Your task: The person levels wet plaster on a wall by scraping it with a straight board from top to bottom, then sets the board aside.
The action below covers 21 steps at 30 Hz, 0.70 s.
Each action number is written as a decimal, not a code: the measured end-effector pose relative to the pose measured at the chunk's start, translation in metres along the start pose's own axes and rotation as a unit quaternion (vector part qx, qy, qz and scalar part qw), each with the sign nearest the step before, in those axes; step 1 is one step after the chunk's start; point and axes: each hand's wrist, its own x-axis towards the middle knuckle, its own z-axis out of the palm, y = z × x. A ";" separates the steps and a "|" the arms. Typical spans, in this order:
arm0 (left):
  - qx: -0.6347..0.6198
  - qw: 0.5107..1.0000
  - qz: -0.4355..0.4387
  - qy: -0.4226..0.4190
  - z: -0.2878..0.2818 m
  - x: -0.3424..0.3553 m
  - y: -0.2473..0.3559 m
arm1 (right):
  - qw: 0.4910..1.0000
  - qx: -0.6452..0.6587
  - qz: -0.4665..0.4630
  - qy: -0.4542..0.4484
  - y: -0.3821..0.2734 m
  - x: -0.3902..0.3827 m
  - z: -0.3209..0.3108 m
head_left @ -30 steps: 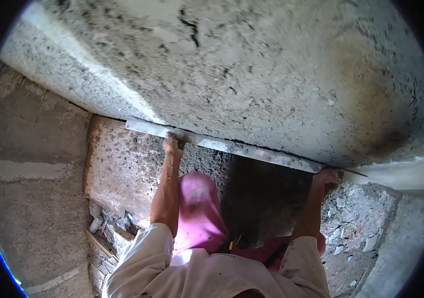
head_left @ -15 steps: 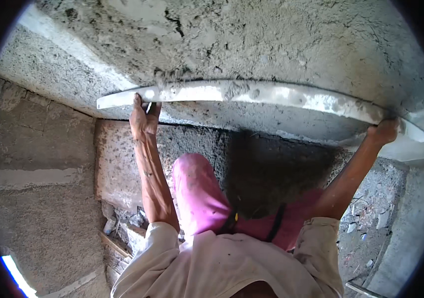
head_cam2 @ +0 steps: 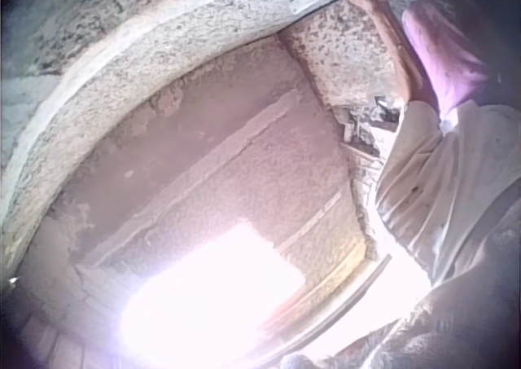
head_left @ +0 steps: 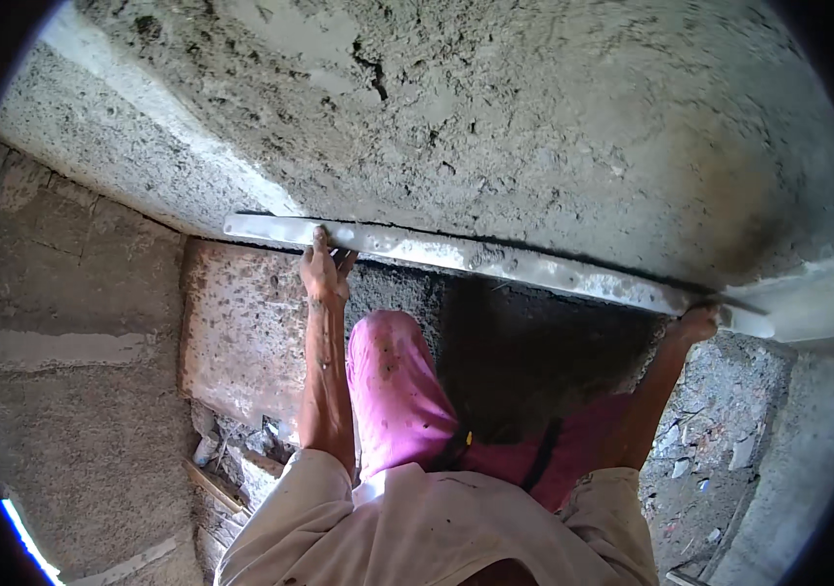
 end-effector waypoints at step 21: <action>0.031 0.998 0.042 0.022 0.030 -0.030 0.035 | 0.380 -0.877 -0.235 -0.178 -0.046 0.010 0.012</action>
